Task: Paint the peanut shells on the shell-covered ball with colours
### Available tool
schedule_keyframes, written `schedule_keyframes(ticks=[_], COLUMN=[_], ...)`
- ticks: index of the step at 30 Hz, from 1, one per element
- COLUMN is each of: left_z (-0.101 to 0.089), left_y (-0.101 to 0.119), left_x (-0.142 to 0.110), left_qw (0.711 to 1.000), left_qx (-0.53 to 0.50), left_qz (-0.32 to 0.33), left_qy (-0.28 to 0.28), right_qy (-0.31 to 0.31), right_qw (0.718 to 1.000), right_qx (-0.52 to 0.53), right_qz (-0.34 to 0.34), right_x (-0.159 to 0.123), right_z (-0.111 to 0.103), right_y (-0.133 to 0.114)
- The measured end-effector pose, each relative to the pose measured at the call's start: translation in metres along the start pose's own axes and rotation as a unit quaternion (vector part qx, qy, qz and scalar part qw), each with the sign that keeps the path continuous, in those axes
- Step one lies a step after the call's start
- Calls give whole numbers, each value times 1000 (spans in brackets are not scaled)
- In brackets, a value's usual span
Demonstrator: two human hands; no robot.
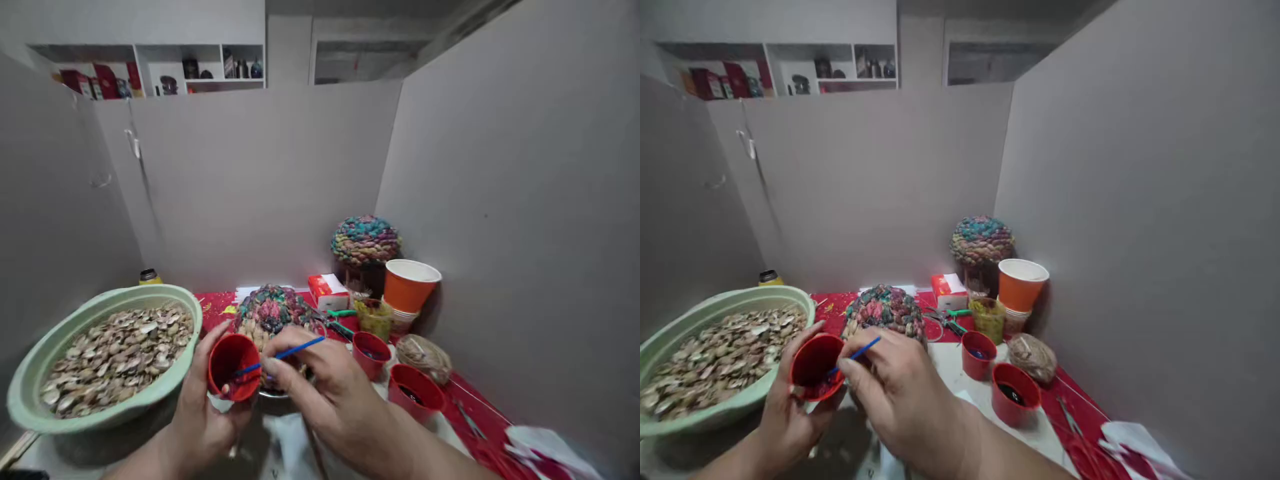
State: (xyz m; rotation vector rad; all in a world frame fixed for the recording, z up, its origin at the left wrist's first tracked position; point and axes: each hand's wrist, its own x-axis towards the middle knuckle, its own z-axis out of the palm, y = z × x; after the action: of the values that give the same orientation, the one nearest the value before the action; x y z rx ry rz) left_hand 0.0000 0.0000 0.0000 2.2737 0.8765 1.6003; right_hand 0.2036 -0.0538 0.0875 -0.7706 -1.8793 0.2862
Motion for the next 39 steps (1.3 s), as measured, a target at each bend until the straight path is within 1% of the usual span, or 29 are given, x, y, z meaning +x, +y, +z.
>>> schedule_keyframes(ticks=[3, 6, 10, 13, 16, 18, 20, 23, 26, 31, 35, 37, 39], left_z=[-1, 0, 2, 3, 5, 6, 7, 9, 10, 7, 2, 1, 2], left_y=[2, 1, 2, 6, 7, 6, 5, 4, 5, 10, 15, 15, 13], left_x=[2, 2, 5, 8, 10, 11, 13, 14, 14, 19, 26, 28, 27], left_qw=[1000, 998, 990, 977, 963, 956, 949, 939, 933, 928, 929, 925, 919], left_qx=[-7, -33, -105, -165, -203, -206, -206, -205, -179, -167, -205, -241, -268], left_qz=[-13, -41, -90, -131, -179, -210, -239, -275, -307, -327, -305, -292, -285], left_qy=[-7, -18, -29, -28, -13, 1, 15, 35, 55, 68, 46, 42, 51], right_qy=[33, 87, 153, 165, 195, 218, 225, 239, 263, 253, 209, 180, 151], right_qw=[999, 996, 986, 979, 966, 959, 956, 955, 954, 965, 973, 975, 977], right_qx=[6, 7, 19, 69, 117, 137, 147, 134, 96, 17, -100, -131, -142], right_qz=[-11, 2, 59, 102, 120, 122, 122, 117, 111, 72, 9, -23, -57], right_x=[0, -1, -4, -3, 0, 2, 4, 4, 2, -5, -12, -17, -22], right_z=[-5, -9, -11, -9, -6, -6, -8, -14, -19, -19, -14, -13, -13], right_y=[1, -1, 0, 4, 8, 9, 9, 6, 5, 9, 14, 16, 17])
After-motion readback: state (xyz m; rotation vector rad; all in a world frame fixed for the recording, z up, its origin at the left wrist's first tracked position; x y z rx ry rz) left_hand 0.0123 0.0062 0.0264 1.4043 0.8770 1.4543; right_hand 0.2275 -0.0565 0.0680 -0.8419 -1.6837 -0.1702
